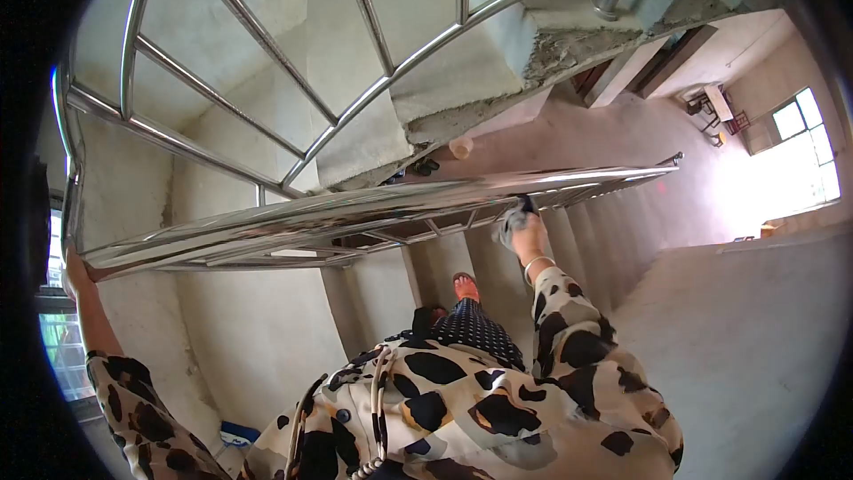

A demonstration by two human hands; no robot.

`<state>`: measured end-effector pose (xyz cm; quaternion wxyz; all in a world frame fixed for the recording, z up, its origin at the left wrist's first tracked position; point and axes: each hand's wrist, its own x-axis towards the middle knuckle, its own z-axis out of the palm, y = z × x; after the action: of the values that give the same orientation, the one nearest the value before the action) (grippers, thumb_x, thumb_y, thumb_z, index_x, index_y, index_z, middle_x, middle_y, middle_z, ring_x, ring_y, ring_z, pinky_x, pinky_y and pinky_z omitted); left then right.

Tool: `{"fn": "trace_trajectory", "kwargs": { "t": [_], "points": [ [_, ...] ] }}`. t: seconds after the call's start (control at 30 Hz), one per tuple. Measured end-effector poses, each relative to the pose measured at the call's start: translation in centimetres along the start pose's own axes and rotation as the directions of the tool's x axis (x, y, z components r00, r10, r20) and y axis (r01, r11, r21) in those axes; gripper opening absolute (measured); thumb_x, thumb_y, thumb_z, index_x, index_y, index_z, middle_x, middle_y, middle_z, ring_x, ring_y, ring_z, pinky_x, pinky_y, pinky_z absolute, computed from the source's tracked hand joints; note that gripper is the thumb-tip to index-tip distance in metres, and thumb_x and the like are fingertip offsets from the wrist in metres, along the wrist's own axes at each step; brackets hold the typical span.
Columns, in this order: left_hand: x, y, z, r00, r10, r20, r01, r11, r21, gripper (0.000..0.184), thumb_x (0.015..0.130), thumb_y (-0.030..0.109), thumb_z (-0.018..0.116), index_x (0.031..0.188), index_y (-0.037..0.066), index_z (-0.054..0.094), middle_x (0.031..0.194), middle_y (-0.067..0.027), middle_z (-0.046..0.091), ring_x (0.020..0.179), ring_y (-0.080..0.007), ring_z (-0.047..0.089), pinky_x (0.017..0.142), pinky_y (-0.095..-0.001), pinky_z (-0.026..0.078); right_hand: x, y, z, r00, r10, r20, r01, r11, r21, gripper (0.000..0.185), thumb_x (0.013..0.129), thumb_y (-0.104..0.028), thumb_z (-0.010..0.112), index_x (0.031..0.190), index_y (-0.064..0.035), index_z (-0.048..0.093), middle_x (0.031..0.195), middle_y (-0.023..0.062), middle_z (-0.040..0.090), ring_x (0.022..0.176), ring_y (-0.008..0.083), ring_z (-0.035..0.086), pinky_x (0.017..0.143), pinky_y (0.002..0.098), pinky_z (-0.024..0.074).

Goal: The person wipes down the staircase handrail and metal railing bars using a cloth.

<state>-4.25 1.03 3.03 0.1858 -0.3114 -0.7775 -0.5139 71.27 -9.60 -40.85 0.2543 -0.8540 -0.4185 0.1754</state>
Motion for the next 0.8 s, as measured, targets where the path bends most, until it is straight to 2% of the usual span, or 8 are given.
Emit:
{"fn": "trace_trajectory", "kwargs": {
  "t": [0.03,0.07,0.1,0.13,0.17,0.2,0.4,0.8],
  "points": [
    [-0.1,0.0,0.0,1.000,-0.008,0.012,0.008,1.000,0.003,0.031,0.075,0.031,0.061,0.062,0.004,0.054,0.053,-0.0043,0.049,0.044,-0.0117,0.044,0.041,-0.0276,0.036,0.1,0.3,0.1,1.000,0.000,0.005,0.000,1.000,-0.004,0.020,0.080,-0.006,0.050,0.098,-0.0074,0.057,0.102,0.0126,0.058,0.085,0.0281,0.058,0.072,0.0416,0.0477],
    [-0.1,0.1,0.0,1.000,-0.010,0.027,0.010,1.000,0.000,0.032,0.075,0.031,0.061,0.061,0.004,0.053,0.053,-0.0043,0.049,0.043,-0.0118,0.044,0.040,-0.0276,0.036,-0.2,-1.7,-1.1,0.925,0.216,0.314,-0.373,0.678,0.633,0.021,0.078,-0.005,0.051,0.099,-0.0070,0.057,0.097,0.0115,0.060,0.086,0.0271,0.058,0.074,0.0436,0.0470],
    [-0.1,0.2,0.0,0.999,-0.013,0.039,0.013,1.000,-0.006,0.032,0.075,0.032,0.061,0.060,0.004,0.053,0.052,-0.0042,0.048,0.043,-0.0119,0.044,0.040,-0.0277,0.036,-0.1,-3.4,-1.5,0.757,0.126,0.641,-0.638,-0.070,0.767,0.023,0.077,-0.003,0.052,0.099,-0.0066,0.058,0.092,0.0104,0.061,0.088,0.0262,0.058,0.075,0.0457,0.0462],
    [-0.2,0.2,0.0,0.999,-0.016,0.051,0.016,1.000,-0.009,0.033,0.075,0.032,0.061,0.060,0.004,0.053,0.052,-0.0042,0.048,0.042,-0.0120,0.044,0.040,-0.0277,0.036,0.4,-3.2,1.4,0.769,-0.008,0.639,-0.631,-0.160,0.759,0.023,0.078,-0.002,0.051,0.099,-0.0095,0.057,0.093,0.0064,0.061,0.087,0.0249,0.058,0.075,0.0505,0.0445],
    [-0.2,0.3,0.0,0.998,-0.018,0.063,0.018,1.000,-0.009,0.033,0.075,0.032,0.061,0.059,0.004,0.053,0.051,-0.0041,0.048,0.041,-0.0121,0.043,0.039,-0.0277,0.036,0.0,-3.8,4.4,0.839,-0.109,0.533,-0.535,0.015,0.845,0.022,0.078,-0.001,0.052,0.096,-0.0112,0.057,0.091,0.0065,0.060,0.086,0.0240,0.058,0.073,0.0490,0.0451],
    [-0.2,0.3,0.0,0.997,-0.019,0.076,0.019,1.000,-0.006,0.033,0.075,0.032,0.061,0.059,0.004,0.053,0.051,-0.0041,0.048,0.041,-0.0122,0.043,0.039,-0.0277,0.036,-0.8,-7.0,4.1,0.747,-0.125,0.653,-0.665,-0.143,0.733,0.022,0.078,0.000,0.051,0.095,-0.0123,0.055,0.092,0.0056,0.059,0.085,0.0225,0.058,0.071,0.0475,0.0462],
    [-0.5,0.6,-0.1,0.990,-0.049,0.131,0.050,0.999,-0.008,0.036,0.075,0.033,0.060,0.055,0.004,0.051,0.047,-0.0038,0.046,0.037,-0.0128,0.042,0.037,-0.0278,0.036,-2.9,-15.1,7.6,0.643,0.542,0.541,-0.699,0.127,0.704,0.031,0.079,-0.009,0.056,0.106,-0.0160,0.044,0.098,0.0069,0.053,0.073,0.0215,0.055,0.049,0.0383,0.0470],
    [-1.1,1.0,-0.8,0.982,-0.148,0.119,0.140,0.988,0.071,0.040,0.073,0.038,0.059,0.060,0.000,0.054,0.055,-0.0073,0.050,0.045,-0.0166,0.046,0.045,-0.0301,0.039,-10.1,-21.3,-0.3,0.592,-0.208,0.779,-0.793,0.024,0.609,0.023,0.078,0.000,0.052,0.093,-0.0160,0.058,0.089,0.0019,0.060,0.074,0.0169,0.057,0.052,0.0373,0.0454]
  ]
}}
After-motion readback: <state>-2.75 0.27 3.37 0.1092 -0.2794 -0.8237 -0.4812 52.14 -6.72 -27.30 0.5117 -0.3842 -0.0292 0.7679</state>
